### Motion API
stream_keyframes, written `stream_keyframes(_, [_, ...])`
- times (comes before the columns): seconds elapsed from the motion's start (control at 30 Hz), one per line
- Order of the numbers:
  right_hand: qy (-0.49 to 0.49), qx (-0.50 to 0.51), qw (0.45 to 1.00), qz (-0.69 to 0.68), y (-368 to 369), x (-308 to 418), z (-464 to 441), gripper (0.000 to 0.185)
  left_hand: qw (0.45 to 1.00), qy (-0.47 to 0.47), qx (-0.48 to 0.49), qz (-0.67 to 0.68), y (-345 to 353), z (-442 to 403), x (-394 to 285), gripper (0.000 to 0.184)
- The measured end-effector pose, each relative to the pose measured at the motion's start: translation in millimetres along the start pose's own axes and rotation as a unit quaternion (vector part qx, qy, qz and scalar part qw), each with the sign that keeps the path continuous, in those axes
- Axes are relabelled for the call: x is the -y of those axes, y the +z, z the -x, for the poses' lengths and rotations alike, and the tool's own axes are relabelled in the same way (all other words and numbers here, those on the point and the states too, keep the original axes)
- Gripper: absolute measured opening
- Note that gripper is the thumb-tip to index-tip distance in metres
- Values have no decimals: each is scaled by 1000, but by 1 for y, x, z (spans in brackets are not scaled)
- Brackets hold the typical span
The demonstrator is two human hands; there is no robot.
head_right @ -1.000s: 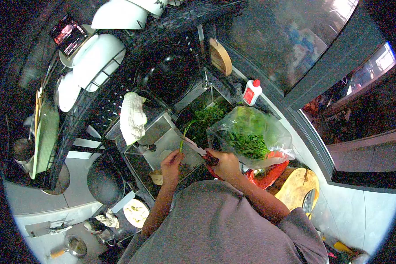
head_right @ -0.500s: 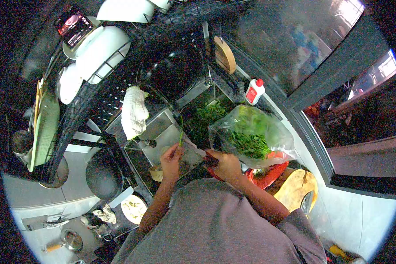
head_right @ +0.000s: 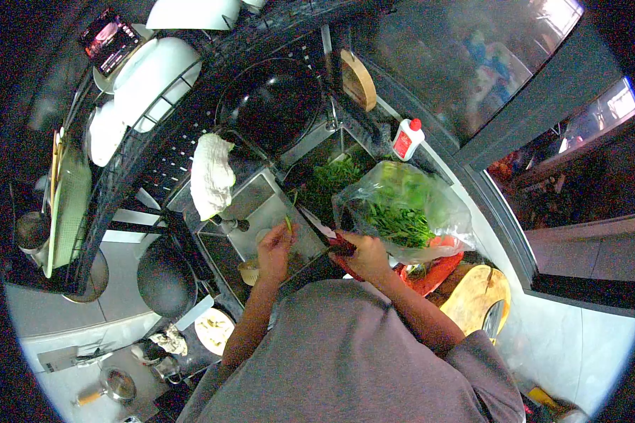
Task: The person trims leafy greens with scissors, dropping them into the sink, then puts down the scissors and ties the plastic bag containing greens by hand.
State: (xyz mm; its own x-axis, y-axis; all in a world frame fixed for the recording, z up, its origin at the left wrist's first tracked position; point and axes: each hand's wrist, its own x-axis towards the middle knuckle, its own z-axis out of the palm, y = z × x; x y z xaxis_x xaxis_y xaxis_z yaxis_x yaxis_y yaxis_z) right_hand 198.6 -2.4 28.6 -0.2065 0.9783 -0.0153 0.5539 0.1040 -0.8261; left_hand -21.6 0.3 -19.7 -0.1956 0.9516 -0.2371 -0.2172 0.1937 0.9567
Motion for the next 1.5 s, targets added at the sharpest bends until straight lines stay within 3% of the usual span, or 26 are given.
stream_keyframes(0.17, [-20,88,994,65,-8,4,10,50,999,-14,17,34,2,-1,0,29])
stream_keyframes(0.27, [0,100,992,79,-7,13,7,46,999,10,13,-40,5,0,-4,32])
stream_keyframes(0.33, [7,97,990,98,-1,7,5,44,991,39,23,-123,4,0,-4,34])
stream_keyframes(0.47, [-27,82,991,106,17,-27,3,40,993,21,31,-108,5,-2,5,36])
stream_keyframes(0.53, [-21,82,990,113,8,-23,5,39,992,32,2,-119,5,-4,9,32])
stream_keyframes(0.67, [-5,63,995,81,-15,-20,23,40,977,3,37,-212,0,1,23,24])
stream_keyframes(0.87, [63,-27,996,-57,-50,-47,78,45,934,-69,207,-284,30,13,48,22])
stream_keyframes(0.93, [115,-31,990,-81,-71,-32,92,48,860,-84,334,-377,69,17,39,22])
stream_keyframes(0.97, [117,-34,990,-72,-79,-30,99,47,864,-43,400,-301,77,14,79,22])
stream_keyframes(1.0, [117,-37,990,-63,-87,-27,105,47,850,-65,440,-283,100,21,71,21])
stream_keyframes(1.03, [130,-23,989,-62,-95,-19,110,46,834,-37,466,-294,121,27,80,20])
stream_keyframes(1.07, [77,-70,991,-81,-92,-21,116,43,814,-11,504,-288,138,31,94,24])
stream_keyframes(1.1, [84,-71,990,-83,-94,-17,120,43,789,125,565,-206,153,29,142,37])
stream_keyframes(1.13, [92,-75,989,-85,-96,-13,123,43,785,125,571,-206,165,31,147,37])
stream_keyframes(1.17, [64,-82,991,-90,-93,-15,127,43,734,112,643,-189,176,32,149,43])
stream_keyframes(1.23, [55,-78,991,-90,-89,-19,134,44,649,183,714,-189,189,36,125,51])
stream_keyframes(1.33, [68,-87,990,-89,-94,-12,149,37,667,-38,729,-149,190,34,71,34])
stream_keyframes(1.37, [73,-95,989,-92,-95,-10,153,37,698,23,680,-222,193,31,56,24])
stream_keyframes(1.4, [113,-77,985,-109,-97,-9,159,37,758,-11,627,-178,194,28,42,20])
stream_keyframes(1.47, [153,-63,978,-128,-95,-12,166,38,842,28,511,-171,204,9,46,16])
stream_keyframes(1.5, [133,-84,979,-132,-91,-18,168,41,842,95,466,-253,215,3,44,14])
